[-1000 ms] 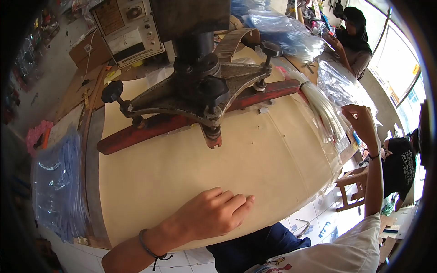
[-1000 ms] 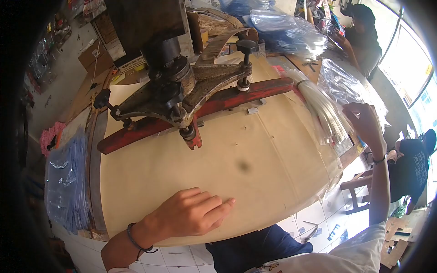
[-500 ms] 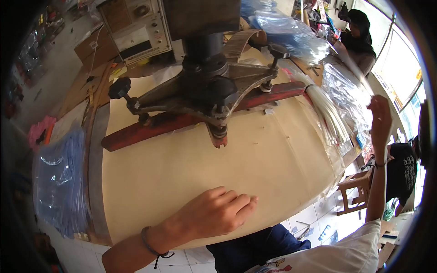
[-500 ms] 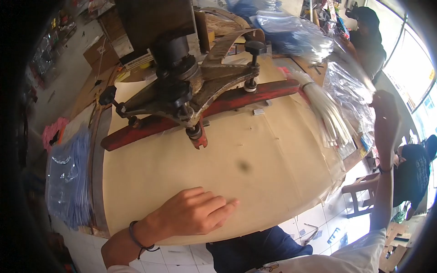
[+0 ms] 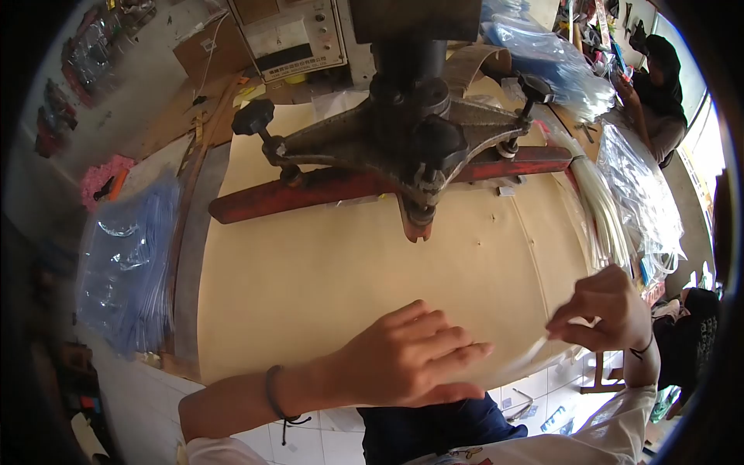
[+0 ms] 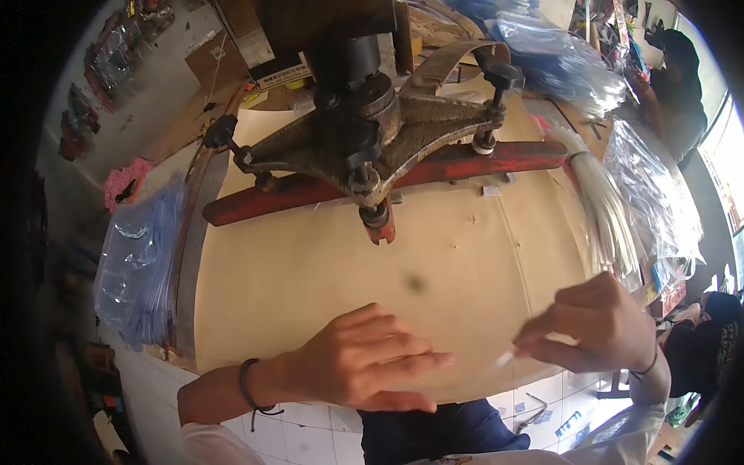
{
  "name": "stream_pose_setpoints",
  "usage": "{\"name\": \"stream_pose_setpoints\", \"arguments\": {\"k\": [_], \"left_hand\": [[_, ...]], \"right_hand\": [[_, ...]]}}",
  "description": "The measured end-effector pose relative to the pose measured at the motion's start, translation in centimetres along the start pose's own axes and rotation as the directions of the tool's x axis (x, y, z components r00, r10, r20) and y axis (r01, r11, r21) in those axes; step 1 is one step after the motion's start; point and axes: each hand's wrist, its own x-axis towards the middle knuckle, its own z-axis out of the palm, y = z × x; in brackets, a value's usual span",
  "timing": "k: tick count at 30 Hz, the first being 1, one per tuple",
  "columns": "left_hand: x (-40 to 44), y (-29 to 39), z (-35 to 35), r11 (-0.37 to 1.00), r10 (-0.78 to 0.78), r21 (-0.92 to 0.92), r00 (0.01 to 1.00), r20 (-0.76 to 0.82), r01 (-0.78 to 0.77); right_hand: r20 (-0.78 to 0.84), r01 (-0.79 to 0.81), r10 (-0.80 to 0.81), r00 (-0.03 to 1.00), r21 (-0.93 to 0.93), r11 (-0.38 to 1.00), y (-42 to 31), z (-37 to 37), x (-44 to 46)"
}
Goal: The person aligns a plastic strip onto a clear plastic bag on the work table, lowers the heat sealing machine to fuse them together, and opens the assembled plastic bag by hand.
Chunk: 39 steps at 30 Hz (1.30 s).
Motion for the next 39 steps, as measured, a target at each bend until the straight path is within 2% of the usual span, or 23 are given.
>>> {"name": "stream_pose_setpoints", "arguments": {"k": [1,2,3,6,10,13,14,17,20,23,27,30,33,36,39], "left_hand": [[0.2,-0.4,-0.3,0.991,-0.059,-0.119,0.998,0.034,0.063],[0.8,-0.6,-0.8,0.981,-0.074,-0.182,0.997,0.000,0.073],[1.0,-0.9,-1.2,0.980,-0.081,-0.179,0.995,0.055,0.089],[0.4,-1.8,-2.5,0.980,-0.118,-0.138,0.976,0.184,0.144],[-0.2,-3.0,-5.4,0.963,-0.255,-0.006,0.924,0.286,0.268],[0.0,-3.9,-7.1,0.940,-0.334,0.033,0.892,0.306,0.340],[0.1,-4.0,-7.4,0.936,-0.345,0.040,0.885,0.312,0.351],[0.3,-4.2,-7.3,0.939,-0.334,0.035,0.882,0.332,0.342],[-0.1,-4.4,-7.1,0.934,-0.341,0.009,0.888,0.309,0.356],[-0.5,-3.9,-7.3,0.913,-0.404,0.064,0.874,0.271,0.402],[-0.8,-4.3,-8.4,0.906,-0.414,0.197,0.885,0.214,0.376],[-0.7,-4.9,-8.8,0.902,-0.368,0.314,0.909,0.196,0.298],[-1.1,-5.0,-8.3,0.890,-0.384,0.346,0.898,0.215,0.297],[-1.3,-4.7,-8.1,0.876,-0.354,0.411,0.915,0.193,0.252],[-1.2,-4.5,-7.7,0.866,-0.320,0.441,0.940,0.121,0.238]], "right_hand": [[0.045,-0.076,0.075,0.996,0.014,0.997,0.0,0.0,1.1],[0.081,-0.077,0.072,0.994,0.054,0.996,0.6,0.4,1.7],[0.119,-0.079,0.067,0.991,0.095,0.992,1.5,1.0,2.2],[0.451,-0.061,-0.006,0.892,0.133,0.989,4.1,1.0,4.4],[0.520,-0.073,-0.138,0.843,0.366,0.928,7.0,1.7,6.2],[0.626,-0.343,0.014,0.780,0.409,0.846,8.4,1.8,7.0],[0.681,-0.386,0.043,0.731,0.361,0.849,8.0,0.9,7.5],[0.621,-0.334,-0.021,0.784,0.450,0.828,8.9,1.4,6.5],[0.491,-0.222,-0.087,0.867,0.537,0.813,9.1,2.0,5.9],[0.590,-0.350,0.021,0.807,0.450,0.822,8.9,0.9,6.1],[0.591,-0.469,0.184,0.786,0.376,0.799,8.1,0.7,6.0],[0.402,-0.274,0.098,0.910,0.409,0.870,8.7,1.7,5.3],[0.209,-0.110,0.035,0.977,0.358,0.927,9.6,3.3,4.3],[0.213,-0.009,-0.001,0.977,0.044,0.999,8.5,2.3,5.3],[-0.068,0.181,-0.192,0.979,-0.139,0.974,8.8,3.8,5.8]]}}
